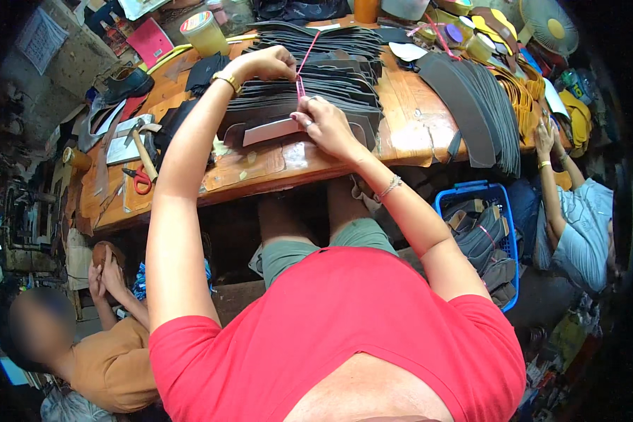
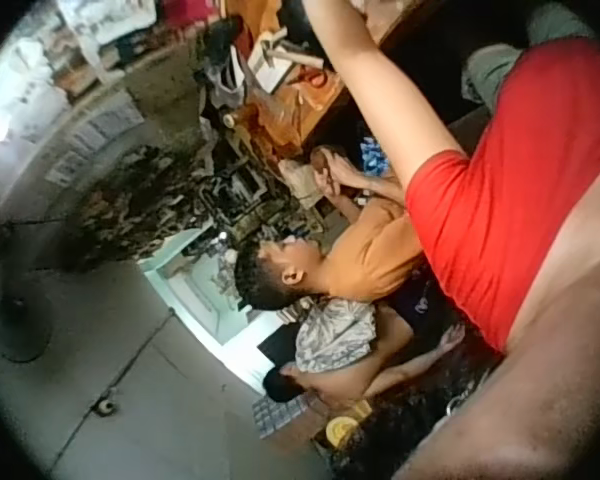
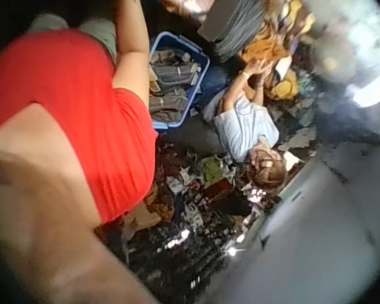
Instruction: The person repeatedly picks up dark rectangular material pieces from a blue basket, aligns them, and stacks them on a wooden table. After stacking, the person uses a pink elastic band to tie the stack together.
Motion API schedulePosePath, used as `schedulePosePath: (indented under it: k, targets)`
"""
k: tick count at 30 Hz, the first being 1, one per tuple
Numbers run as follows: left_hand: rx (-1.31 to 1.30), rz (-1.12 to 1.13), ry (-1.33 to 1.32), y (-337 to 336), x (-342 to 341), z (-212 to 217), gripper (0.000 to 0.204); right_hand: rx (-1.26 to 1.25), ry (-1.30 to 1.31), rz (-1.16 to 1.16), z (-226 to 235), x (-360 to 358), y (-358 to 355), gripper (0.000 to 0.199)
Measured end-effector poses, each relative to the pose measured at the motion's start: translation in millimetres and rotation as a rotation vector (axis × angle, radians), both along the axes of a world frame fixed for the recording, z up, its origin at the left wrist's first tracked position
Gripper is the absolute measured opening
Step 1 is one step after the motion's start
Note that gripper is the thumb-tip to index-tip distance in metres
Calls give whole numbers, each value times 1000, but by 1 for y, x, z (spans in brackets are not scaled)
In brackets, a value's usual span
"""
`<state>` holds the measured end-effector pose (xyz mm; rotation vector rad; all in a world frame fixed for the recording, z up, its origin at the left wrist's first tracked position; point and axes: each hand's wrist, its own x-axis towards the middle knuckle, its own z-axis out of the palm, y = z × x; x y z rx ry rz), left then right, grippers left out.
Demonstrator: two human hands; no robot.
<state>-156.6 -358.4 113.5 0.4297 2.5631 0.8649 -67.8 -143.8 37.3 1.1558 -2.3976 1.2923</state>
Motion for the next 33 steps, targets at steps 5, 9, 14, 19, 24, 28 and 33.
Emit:
schedulePosePath:
  k: [5,9,14,19,24,28,33]
  targets:
    - [351,283,-355,3,0,1,14,-141,-183,101,-7,-10,3,19]
    - [642,467,-520,18,2,-22,15,-121,-203,138,-2,-7,-3,19]
    - [800,591,-413,18,9,-37,15,-238,-203,261,-1,-7,-13,12]
    - [872,664,-367,26,24,-28,16,-485,-308,460,5,-11,-11,8]
    - [914,698,-269,22,23,-42,16,-277,294,221,8,7,-16,13]
    - [823,484,-15,18,34,-51,16,-369,390,231,34,-11,-19,12]
    - [872,477,4,27,39,-54,5,-535,199,-26,69,-83,-24,4]
